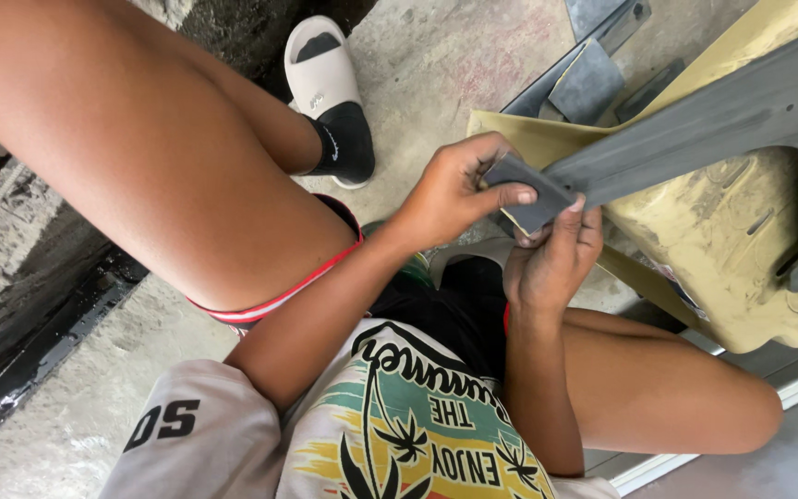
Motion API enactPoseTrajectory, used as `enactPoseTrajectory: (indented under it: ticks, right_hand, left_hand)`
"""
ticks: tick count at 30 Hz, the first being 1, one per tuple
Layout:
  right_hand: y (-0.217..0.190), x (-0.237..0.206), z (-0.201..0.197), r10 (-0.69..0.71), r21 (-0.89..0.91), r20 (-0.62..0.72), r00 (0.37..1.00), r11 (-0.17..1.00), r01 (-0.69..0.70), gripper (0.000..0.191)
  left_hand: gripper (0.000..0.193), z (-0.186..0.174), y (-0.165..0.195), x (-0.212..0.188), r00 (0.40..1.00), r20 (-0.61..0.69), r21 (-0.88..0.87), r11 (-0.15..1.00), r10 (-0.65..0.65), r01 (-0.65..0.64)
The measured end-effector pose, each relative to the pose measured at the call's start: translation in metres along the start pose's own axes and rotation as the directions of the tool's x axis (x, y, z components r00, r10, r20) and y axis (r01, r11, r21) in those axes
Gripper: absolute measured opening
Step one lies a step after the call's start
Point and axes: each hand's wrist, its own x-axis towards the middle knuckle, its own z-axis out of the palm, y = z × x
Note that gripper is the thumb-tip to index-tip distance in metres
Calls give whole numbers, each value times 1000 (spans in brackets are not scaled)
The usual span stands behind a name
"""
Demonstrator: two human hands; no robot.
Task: The person sits on the floor sanding a gray plastic automotive body panel that rests on a plastic chair. They hold the panel steady with one hand while rubbing a sanding sponge or block by hand over the surface and edges, repositioning the panel and the block to sand different areas.
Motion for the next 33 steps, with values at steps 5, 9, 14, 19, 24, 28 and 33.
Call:
enactPoseTrajectory:
  ticks: [5, 9, 14, 19, 24, 28, 33]
  right_hand:
    - [0, 1, -1, 22, 56, 18, 1000, 998, -23, 23]
    - [-3, 0, 2, -26, 23, 46, 999, 999, 25, 24]
    - [-6, 0, 5, 5, -2, 8, 1000, 1000, -5, 24]
    - [-4, 1, 2, -76, 24, 100, 992, 997, 74, 26]
    - [-1, 1, -1, -32, 17, 13, 999, 999, 31, 30]
    - [-4, 4, -3, -30, 95, 32, 999, 995, 26, 37]
    - [-5, 8, -8, 66, 147, -72, 995, 988, -55, 44]
  left_hand:
    - [28, 6, -9, 3, 958, -267, -176, 983, -105, 59]
    - [29, -5, -15, 8, 915, -341, -418, 907, -215, 56]
    - [34, 7, -28, 6, 934, -67, -471, 836, -352, 281]
    - [37, 7, -28, 2, 914, -47, -752, 616, -403, 233]
    - [34, 10, -25, 8, 932, -256, -321, 932, -256, 168]
    - [32, 7, -22, 11, 903, -282, -510, 848, -324, 145]
    - [26, 4, 3, 10, 979, 10, -101, 973, -206, 205]
